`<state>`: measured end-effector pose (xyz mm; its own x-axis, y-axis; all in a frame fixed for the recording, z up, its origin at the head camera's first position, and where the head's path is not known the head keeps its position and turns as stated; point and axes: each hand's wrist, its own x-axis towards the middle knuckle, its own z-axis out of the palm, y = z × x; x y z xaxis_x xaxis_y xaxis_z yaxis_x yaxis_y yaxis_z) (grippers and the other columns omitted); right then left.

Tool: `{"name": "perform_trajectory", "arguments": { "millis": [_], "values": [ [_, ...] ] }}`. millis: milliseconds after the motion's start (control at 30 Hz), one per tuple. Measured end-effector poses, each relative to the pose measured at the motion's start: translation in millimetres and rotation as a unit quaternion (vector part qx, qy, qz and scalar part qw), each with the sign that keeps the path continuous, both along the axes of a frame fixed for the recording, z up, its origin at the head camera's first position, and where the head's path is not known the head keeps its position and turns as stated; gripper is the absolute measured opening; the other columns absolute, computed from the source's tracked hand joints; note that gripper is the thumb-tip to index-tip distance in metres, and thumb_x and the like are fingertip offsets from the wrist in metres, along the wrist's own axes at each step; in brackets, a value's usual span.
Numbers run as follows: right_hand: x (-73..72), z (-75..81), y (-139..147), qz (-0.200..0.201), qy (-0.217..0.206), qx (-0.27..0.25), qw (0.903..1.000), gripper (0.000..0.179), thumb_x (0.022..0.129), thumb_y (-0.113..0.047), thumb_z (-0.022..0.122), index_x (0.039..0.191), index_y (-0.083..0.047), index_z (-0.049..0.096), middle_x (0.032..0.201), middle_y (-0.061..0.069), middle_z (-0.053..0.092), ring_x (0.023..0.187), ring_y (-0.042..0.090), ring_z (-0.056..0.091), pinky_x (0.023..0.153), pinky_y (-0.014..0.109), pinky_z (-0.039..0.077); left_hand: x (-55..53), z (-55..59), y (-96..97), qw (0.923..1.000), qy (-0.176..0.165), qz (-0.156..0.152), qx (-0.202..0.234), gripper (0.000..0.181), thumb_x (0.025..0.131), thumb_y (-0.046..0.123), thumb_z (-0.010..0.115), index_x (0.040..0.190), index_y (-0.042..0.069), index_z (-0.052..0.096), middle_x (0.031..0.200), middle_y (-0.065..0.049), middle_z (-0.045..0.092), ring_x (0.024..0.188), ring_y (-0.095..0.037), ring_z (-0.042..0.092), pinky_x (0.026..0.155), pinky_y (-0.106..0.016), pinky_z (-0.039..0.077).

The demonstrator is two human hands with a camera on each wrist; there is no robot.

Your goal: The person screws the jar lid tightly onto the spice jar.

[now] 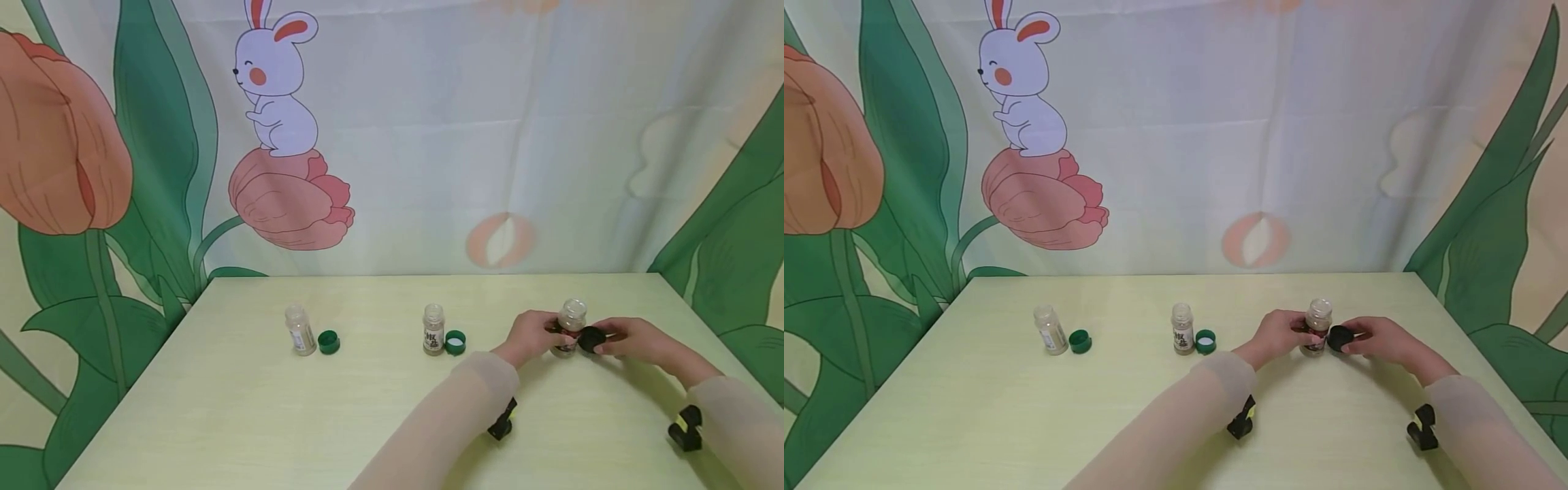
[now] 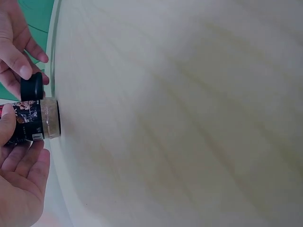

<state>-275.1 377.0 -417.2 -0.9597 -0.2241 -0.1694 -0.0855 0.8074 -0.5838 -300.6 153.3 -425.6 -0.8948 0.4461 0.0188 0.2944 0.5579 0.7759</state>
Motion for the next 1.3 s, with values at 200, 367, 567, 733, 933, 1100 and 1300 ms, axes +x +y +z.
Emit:
{"name": "perform_trajectory", "arguments": {
  "millis": [200,367,567,733,933,1100,1300],
  "values": [
    [1.6,4.5,6,0.0,0.012,-0.01,0.9999,0.059,0.098,-0.02,0.068,0.138,0.019,0.047,0.133,0.041,0.058,0.118,0.046,0.064,0.09,0.046,0.057,0.9,1.3,0.0,0.9999,-0.009,0.004,0.0,0.038,0.09,0.022,0.08,0.128,0.018,0.073,0.12,0.002,0.078,0.113,-0.006,0.071,0.09,-0.013,0.051],
    [1.7,12.6,9,-0.003,0.027,-0.014,0.9995,0.057,0.099,-0.019,0.067,0.138,0.017,0.048,0.13,0.038,0.062,0.119,0.047,0.064,0.09,0.045,0.057,-0.2,0.5,0.0,1.0,-0.003,-0.001,0.0,0.038,0.092,0.021,0.078,0.129,0.017,0.072,0.12,0.0,0.078,0.112,-0.007,0.072,0.088,-0.013,0.052],
    [3.5,23.2,6,-0.002,0.045,-0.021,0.9988,0.057,0.1,-0.02,0.066,0.141,0.015,0.047,0.133,0.036,0.061,0.121,0.048,0.063,0.089,0.039,0.058,-2.6,-1.5,0.1,0.9999,0.007,0.0,-0.016,0.037,0.092,0.024,0.078,0.128,0.018,0.073,0.12,0.001,0.078,0.112,-0.007,0.071,0.09,-0.014,0.052],
    [4.6,31.7,6,-0.005,0.054,-0.021,0.9983,0.057,0.101,-0.02,0.066,0.142,0.014,0.047,0.132,0.035,0.062,0.113,0.033,0.069,0.081,0.024,0.055,-2.6,-2.9,1.2,1.0,0.003,-0.003,-0.006,0.037,0.091,0.023,0.079,0.127,0.017,0.073,0.12,0.0,0.078,0.111,-0.007,0.072,0.09,-0.013,0.052],
    [6.1,39.4,6,-0.001,0.053,-0.025,0.9983,0.057,0.101,-0.019,0.066,0.143,0.013,0.047,0.134,0.034,0.061,0.094,-0.017,0.054,0.078,0.018,0.052,-1.5,-2.6,1.5,0.9999,0.012,-0.011,-0.005,0.036,0.092,0.023,0.078,0.126,0.017,0.074,0.119,0.0,0.078,0.111,-0.006,0.072,0.089,-0.012,0.051],
    [5.7,42.6,1,0.004,0.054,-0.031,0.998,0.057,0.1,-0.019,0.067,0.142,0.014,0.048,0.13,0.034,0.063,0.091,-0.02,0.054,0.077,0.018,0.053,0.0,-0.6,-0.9,0.9997,0.016,-0.018,-0.006,0.034,0.091,0.024,0.078,0.125,0.017,0.074,0.117,0.002,0.079,0.109,-0.005,0.071,0.088,-0.012,0.051],
    [2.8,44.7,-2,0.008,0.057,-0.033,0.9978,0.056,0.099,-0.017,0.068,0.141,0.014,0.049,0.128,0.033,0.065,0.09,-0.019,0.054,0.077,0.019,0.053,-1.4,-0.6,-1.5,0.9996,0.021,-0.02,-0.006,0.032,0.092,0.022,0.078,0.123,0.015,0.075,0.115,0.0,0.079,0.107,-0.006,0.072,0.088,-0.012,0.051]
  ]
}}
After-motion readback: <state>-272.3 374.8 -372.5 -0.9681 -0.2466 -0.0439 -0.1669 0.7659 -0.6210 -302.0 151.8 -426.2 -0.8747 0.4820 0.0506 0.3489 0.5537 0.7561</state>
